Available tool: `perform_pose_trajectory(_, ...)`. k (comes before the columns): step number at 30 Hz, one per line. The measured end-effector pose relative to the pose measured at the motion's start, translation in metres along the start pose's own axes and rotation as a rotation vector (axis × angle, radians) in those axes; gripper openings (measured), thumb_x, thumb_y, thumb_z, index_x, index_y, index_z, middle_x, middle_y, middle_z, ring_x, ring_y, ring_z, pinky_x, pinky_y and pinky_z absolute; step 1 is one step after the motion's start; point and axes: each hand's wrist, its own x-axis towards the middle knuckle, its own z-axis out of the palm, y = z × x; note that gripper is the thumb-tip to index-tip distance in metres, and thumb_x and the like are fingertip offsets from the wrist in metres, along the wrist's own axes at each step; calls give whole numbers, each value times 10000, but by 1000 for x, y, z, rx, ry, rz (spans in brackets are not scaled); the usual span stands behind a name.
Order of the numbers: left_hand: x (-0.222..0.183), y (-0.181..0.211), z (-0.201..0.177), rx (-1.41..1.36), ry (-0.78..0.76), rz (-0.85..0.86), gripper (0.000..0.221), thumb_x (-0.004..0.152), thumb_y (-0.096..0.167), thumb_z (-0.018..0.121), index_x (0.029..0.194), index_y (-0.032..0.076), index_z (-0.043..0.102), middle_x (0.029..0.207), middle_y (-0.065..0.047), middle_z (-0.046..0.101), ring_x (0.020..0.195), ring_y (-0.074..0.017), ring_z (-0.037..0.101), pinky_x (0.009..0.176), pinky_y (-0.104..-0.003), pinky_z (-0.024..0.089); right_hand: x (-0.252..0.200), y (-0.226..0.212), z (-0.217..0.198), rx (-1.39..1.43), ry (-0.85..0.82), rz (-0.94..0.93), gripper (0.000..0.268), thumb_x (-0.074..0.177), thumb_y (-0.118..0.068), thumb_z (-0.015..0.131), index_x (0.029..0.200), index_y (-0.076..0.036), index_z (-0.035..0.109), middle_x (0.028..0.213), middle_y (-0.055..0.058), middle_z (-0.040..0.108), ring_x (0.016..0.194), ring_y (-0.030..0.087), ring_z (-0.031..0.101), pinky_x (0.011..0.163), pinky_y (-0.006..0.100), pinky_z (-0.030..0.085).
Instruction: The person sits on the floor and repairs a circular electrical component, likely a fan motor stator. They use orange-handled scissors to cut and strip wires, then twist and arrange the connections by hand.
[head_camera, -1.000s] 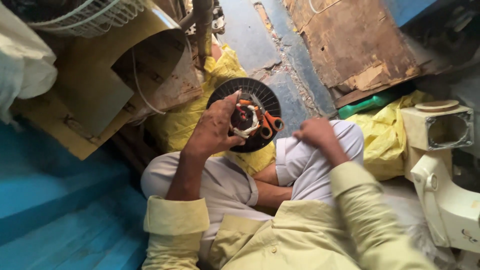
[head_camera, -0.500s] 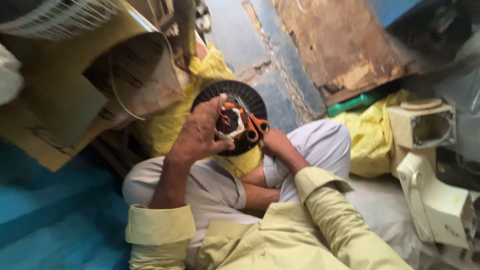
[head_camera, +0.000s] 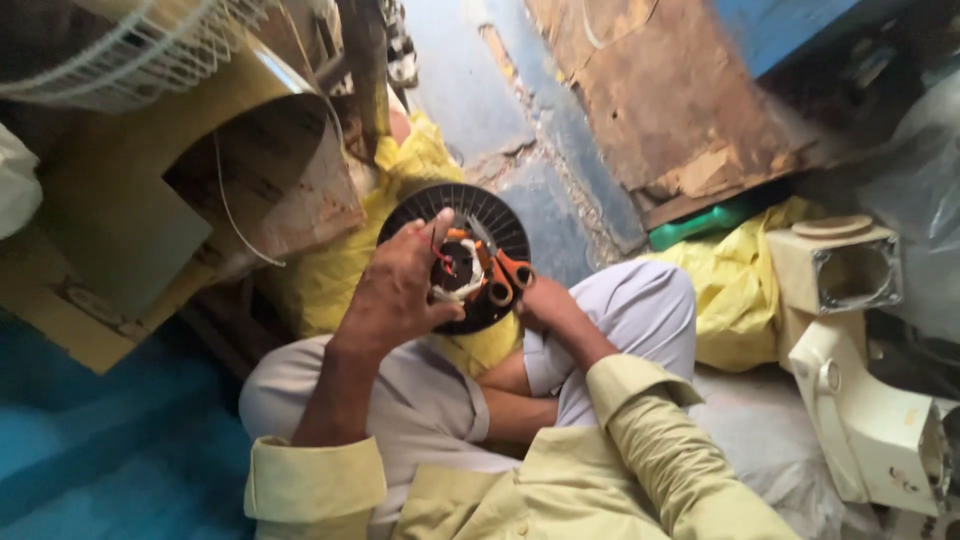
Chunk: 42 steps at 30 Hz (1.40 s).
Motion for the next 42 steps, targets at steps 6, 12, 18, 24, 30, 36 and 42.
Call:
perform_pose_trajectory(6, -4, -1, 3, 12, -56, -89, 1205, 555, 268, 973, 1554, 73, 328, 1333, -223, 589, 1307, -449, 513, 1093, -498, 402, -3, 2, 1, 39, 47, 3, 325, 815, -186, 598, 1093, -35, 670, 1049, 260, 702, 991, 446, 666, 833, 510, 545)
perform_pose_trajectory(12, -2, 1, 3, 40, 3, 8, 1208, 520, 284, 971, 1524, 49, 343, 1378, -234, 580, 1309, -473, 485, 1097, -510, 383, -3, 0, -5, 5, 19, -23, 287, 823, -184, 585, 1047, -48, 700, 1041, 252, 711, 991, 436, 673, 841, 507, 547)
perform_pose_trajectory(18, 1, 5, 5, 81, -75, -83, 1204, 550, 264, 968, 1544, 34, 328, 1337, -219, 582, 1326, -434, 503, 1107, -497, 376, -5, -4, -7, -2, 32, -29, 287, 844, -199, 592, 1067, -46, 686, 1026, 253, 704, 966, 441, 671, 824, 508, 546)
perform_pose_trajectory(24, 0, 5, 0, -12, 26, 26, 1196, 546, 258, 967, 1528, 1, 336, 1351, -262, 583, 1259, -434, 541, 1067, -480, 426, -5, -6, -13, 10, 39, -52, 294, 858, -205, 594, 1097, -54, 675, 1024, 243, 713, 970, 432, 674, 820, 500, 549)
perform_pose_trajectory(30, -7, -1, -5, -148, 1, -64, 1081, 618, 224, 947, 1510, -6, 381, 1311, -245, 611, 1134, -417, 633, 968, -445, 509, -3, -6, -9, -60, -58, -14, 291, 870, -210, 590, 1124, -99, 679, 1088, 208, 714, 1012, 416, 674, 820, 494, 559)
perform_pose_trajectory(36, -7, -1, -4, -108, 120, 7, 949, 706, 202, 901, 1485, -20, 408, 1287, -261, 621, 1121, -427, 649, 969, -452, 526, -1, -1, -8, -55, 5, -90, 332, 876, -185, 577, 1188, -111, 660, 1167, 208, 694, 1054, 414, 663, 847, 488, 556)
perform_pose_trajectory(42, -6, -3, 0, -148, 54, -76, 895, 737, 219, 874, 1476, -25, 433, 1199, -232, 653, 1003, -397, 666, 897, -457, 533, -2, 6, -5, -106, -8, -107, 336, 860, -183, 585, 1179, -111, 665, 1187, 199, 690, 1069, 407, 659, 858, 483, 556)
